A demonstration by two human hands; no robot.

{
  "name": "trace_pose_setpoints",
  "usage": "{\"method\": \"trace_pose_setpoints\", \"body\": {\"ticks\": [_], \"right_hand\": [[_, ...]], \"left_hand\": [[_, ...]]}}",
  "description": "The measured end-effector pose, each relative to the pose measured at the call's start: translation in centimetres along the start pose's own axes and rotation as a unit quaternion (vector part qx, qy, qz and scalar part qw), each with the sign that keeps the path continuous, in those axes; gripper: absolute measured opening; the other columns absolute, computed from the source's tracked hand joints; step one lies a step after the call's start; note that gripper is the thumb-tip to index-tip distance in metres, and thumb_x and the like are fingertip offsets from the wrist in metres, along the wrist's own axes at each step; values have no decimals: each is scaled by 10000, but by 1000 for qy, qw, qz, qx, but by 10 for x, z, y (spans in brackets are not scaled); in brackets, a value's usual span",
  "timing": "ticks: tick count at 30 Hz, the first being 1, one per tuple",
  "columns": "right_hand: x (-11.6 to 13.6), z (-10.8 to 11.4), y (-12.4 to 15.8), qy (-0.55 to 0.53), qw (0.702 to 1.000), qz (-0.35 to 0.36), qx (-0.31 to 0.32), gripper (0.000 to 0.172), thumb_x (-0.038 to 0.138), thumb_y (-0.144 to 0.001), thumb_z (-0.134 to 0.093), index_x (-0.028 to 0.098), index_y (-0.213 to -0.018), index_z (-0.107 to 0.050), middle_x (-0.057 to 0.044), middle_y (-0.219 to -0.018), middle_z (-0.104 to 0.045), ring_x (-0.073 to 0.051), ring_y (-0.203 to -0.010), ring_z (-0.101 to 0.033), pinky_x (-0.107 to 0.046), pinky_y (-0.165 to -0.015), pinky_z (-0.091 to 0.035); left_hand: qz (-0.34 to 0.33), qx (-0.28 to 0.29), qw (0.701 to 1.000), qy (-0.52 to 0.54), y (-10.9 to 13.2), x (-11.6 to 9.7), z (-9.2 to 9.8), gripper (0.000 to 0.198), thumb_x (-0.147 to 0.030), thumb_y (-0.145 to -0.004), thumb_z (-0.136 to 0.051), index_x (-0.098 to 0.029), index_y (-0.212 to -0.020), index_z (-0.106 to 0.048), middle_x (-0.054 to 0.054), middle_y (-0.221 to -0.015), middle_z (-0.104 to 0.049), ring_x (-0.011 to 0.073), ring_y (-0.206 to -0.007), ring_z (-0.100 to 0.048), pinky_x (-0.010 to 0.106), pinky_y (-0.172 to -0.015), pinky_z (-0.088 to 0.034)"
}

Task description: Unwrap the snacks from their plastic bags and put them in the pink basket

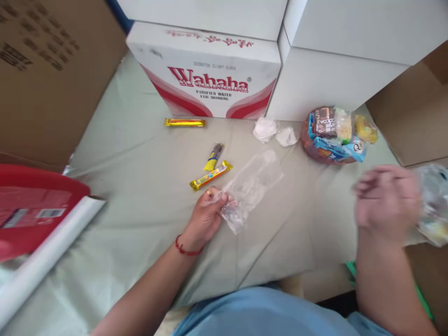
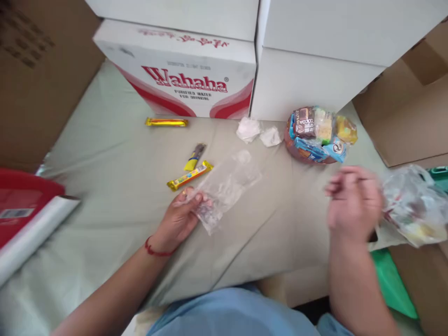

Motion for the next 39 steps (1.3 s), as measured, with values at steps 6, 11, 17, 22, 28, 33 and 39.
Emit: {"method": "trace_pose_setpoints", "body": {"ticks": [6,11,17,22,28,33,39], "right_hand": [[-32,-136,124,-48,945,-197,258,739,625,-702,-896,358,-1323,-599,-79,-1261,-690,-263,-1112,-686,-402,-861,-606],[-29,-175,122,-53,928,-206,307,419,571,-717,-869,261,-925,-680,12,-754,-652,-156,-626,-559,-285,-568,-464],[-40,-160,97,-62,945,-191,258,405,521,-682,-897,239,-814,-638,64,-623,-534,-89,-480,-375,-251,-440,-304],[-64,-146,87,-84,947,-213,226,447,546,-673,-912,248,-811,-608,63,-609,-532,-92,-464,-364,-253,-402,-277],[-68,-149,88,-115,937,-239,229,457,519,-628,-940,238,-860,-664,28,-688,-636,-121,-527,-483,-262,-457,-395],[-70,-145,86,-132,939,-227,221,432,534,-672,-912,245,-890,-676,-4,-771,-695,-166,-638,-603,-305,-564,-486],[-73,-138,80,-115,957,-207,166,455,515,-649,-926,236,-776,-590,63,-622,-552,-95,-503,-433,-241,-464,-349]], "left_hand": [[-2,58,998,5,6,4,2,547,-302,-655,-979,-207,-806,-462,-60,-799,-649,101,-728,-647,257,-752,-536],[-16,61,998,-3,8,-4,7,684,-288,-600,-1006,-225,-1154,-610,-30,-911,-690,105,-797,-639,223,-730,-492],[-58,62,996,-14,-2,-22,26,472,-341,-630,-980,-188,-995,-721,-93,-640,-464,39,-509,-362,204,-478,-274],[-72,66,995,-8,-3,-29,32,332,-314,-684,-948,-200,-862,-692,-101,-603,-403,28,-476,-276,201,-468,-225],[-111,11,983,-149,-1,-17,26,650,-430,-711,-941,-233,-1264,-662,52,-1144,-697,81,-705,-541,229,-636,-448],[-54,47,976,-206,1,-9,25,598,-480,-729,-917,-184,-1197,-694,-5,-816,-691,116,-696,-579,253,-679,-445],[-169,-36,976,-136,-6,-19,30,356,-410,-701,-920,-186,-873,-703,-34,-755,-603,77,-641,-499,206,-595,-404]]}}
Point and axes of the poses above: each hand's wrist, its own y-axis away from the middle knuckle, its own z-axis out of the back of the hand, x = y × z, the point moved 2 cm from there along -y, towards the middle knuckle
